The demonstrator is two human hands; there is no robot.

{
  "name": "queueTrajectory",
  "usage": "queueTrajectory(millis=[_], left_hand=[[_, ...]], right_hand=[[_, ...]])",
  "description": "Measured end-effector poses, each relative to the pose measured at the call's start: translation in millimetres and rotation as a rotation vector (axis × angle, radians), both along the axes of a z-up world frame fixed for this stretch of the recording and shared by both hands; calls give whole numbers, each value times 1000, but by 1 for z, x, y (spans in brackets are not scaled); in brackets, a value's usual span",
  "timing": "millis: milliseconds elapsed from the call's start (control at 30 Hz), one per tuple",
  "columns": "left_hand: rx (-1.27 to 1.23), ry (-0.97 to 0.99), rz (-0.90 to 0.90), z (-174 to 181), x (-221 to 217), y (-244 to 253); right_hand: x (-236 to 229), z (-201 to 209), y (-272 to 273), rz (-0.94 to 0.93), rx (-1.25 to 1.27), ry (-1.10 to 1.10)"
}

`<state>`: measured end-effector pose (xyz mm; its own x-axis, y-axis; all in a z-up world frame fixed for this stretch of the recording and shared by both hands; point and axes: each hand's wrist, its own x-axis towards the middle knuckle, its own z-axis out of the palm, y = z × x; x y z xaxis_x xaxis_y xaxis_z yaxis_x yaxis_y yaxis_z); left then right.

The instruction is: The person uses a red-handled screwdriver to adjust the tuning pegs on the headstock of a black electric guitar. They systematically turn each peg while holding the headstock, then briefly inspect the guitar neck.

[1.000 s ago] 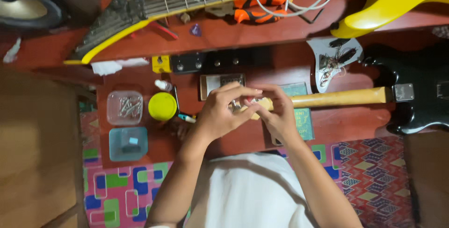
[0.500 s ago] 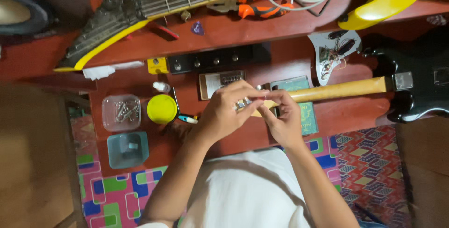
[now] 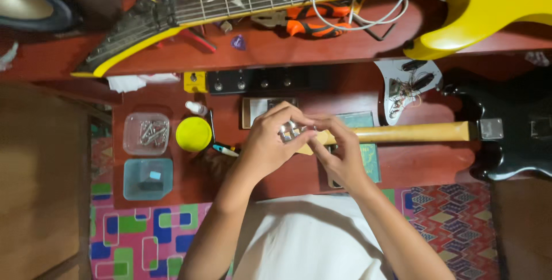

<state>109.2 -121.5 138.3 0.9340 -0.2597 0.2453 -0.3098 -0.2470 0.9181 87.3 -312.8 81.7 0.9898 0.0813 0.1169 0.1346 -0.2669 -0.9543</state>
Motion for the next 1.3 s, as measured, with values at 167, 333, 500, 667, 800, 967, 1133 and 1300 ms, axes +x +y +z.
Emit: queueTrajectory(millis=[167, 333, 500, 667, 800, 967, 1133, 1300], left_hand=[[3, -27, 75, 14, -10, -10], [-11, -5, 135, 11, -16, -11], [-33, 41, 176, 5, -26, -16], [44, -7, 232, -3, -33, -13], [65, 29, 255, -20, -35, -14], [641, -26, 273, -87, -45, -11], [783, -58, 344, -109, -48, -19], [769, -158, 349, -118, -46, -18]], right_hand=[[11, 12, -3, 62, -21, -124], [10, 13, -5, 87, -15, -121], [9, 7, -2, 141, 10, -137], [9, 22, -6, 285, 52, 105], [14, 8, -12, 312, 59, 225], [18, 4, -25, 270, 135, 130], [15, -12, -41, 218, 179, 246], [2, -25, -55, 174, 235, 340]])
